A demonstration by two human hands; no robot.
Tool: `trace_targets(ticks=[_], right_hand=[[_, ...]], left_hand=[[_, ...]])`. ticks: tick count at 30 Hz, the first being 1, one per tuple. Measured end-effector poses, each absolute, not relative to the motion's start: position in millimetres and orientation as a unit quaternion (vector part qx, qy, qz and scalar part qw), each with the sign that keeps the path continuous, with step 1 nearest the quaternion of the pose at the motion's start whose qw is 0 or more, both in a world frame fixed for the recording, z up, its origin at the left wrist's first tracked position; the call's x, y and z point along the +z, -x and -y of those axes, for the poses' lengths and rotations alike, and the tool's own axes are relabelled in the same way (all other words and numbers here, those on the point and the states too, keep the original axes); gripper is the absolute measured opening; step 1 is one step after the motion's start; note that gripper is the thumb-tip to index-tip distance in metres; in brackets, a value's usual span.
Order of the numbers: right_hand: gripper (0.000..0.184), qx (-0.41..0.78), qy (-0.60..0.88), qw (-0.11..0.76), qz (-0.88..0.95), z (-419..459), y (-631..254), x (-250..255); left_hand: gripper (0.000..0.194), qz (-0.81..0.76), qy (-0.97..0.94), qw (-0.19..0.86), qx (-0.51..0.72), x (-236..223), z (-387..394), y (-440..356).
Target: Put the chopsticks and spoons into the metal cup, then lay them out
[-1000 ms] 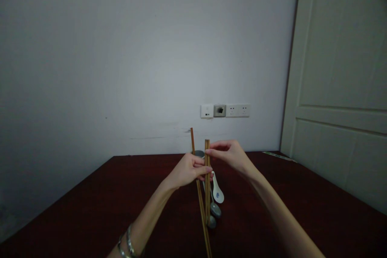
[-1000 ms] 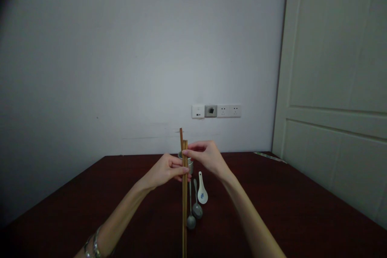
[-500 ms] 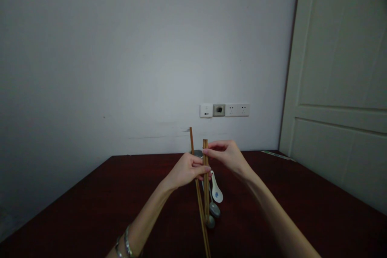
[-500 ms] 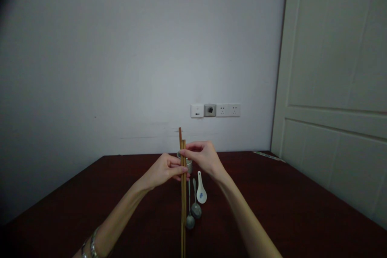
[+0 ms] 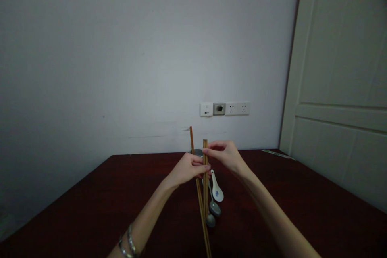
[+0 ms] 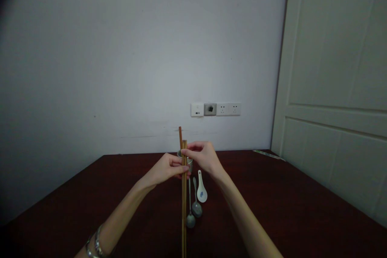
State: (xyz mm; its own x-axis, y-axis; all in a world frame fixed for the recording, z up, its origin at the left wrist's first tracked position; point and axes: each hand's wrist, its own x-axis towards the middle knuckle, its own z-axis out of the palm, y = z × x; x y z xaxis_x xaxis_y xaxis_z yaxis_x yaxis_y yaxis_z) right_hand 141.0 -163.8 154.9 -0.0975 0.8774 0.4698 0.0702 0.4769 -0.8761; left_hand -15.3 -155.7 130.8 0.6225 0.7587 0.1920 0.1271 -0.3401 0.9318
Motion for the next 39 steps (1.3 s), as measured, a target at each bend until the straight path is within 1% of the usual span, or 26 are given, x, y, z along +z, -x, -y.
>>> trace_targets(ticks=[3, 5, 8, 11, 12, 13, 15, 18, 21, 23, 25, 29, 35, 39], right_hand=[[0.025, 0.366, 0.369, 0.562, 0.644, 162, -142, 154], [0.024, 0.356, 0.371, 0.562, 0.648, 160, -143, 154], [0.023, 0.335, 0.373, 0.563, 0.657, 156, -147, 153], [0.023, 0.335, 0.381, 0.562, 0.654, 153, -150, 151], [0.024, 0.338, 0.384, 0.561, 0.651, 152, -150, 150], [0.025, 0.341, 0.387, 0.561, 0.648, 151, -150, 149], [0.026, 0.349, 0.393, 0.559, 0.641, 149, -150, 148], [0.027, 0.357, 0.401, 0.557, 0.634, 147, -150, 146], [0.028, 0.351, 0.405, 0.559, 0.633, 143, -151, 144], [0.029, 0.343, 0.407, 0.563, 0.632, 140, -151, 142], [0.030, 0.337, 0.409, 0.565, 0.632, 138, -152, 140], [0.032, 0.340, 0.407, 0.557, 0.639, 136, -151, 138], [0.030, 0.344, 0.405, 0.558, 0.638, 136, -149, 137], [0.027, 0.330, 0.395, 0.569, 0.641, 126, -149, 150]], left_hand=[[0.027, -0.292, -0.755, 0.491, 0.321, 127, 153, 14], [0.027, -0.293, -0.761, 0.485, 0.315, 128, 152, 15], [0.037, -0.303, -0.771, 0.491, 0.270, 134, 147, 28], [0.051, -0.350, -0.761, 0.510, 0.198, 137, 133, 55], [0.052, -0.370, -0.751, 0.515, 0.184, 135, 125, 64], [0.050, -0.389, -0.741, 0.513, 0.190, 131, 116, 74], [0.041, -0.439, -0.710, 0.496, 0.240, 116, 95, 89], [0.035, -0.521, -0.627, 0.486, 0.315, 79, 62, 102], [0.029, -0.563, -0.571, 0.486, 0.347, 39, 37, 110], [0.027, -0.579, -0.548, 0.479, 0.366, 18, 27, 114], [0.028, -0.615, -0.528, 0.446, 0.380, 2, 21, 117], [0.030, -0.648, -0.514, 0.385, 0.409, -11, 17, 119], [0.030, -0.651, -0.526, 0.370, 0.404, -15, 16, 119], [0.032, -0.654, -0.534, 0.340, 0.414, -18, 16, 118]])
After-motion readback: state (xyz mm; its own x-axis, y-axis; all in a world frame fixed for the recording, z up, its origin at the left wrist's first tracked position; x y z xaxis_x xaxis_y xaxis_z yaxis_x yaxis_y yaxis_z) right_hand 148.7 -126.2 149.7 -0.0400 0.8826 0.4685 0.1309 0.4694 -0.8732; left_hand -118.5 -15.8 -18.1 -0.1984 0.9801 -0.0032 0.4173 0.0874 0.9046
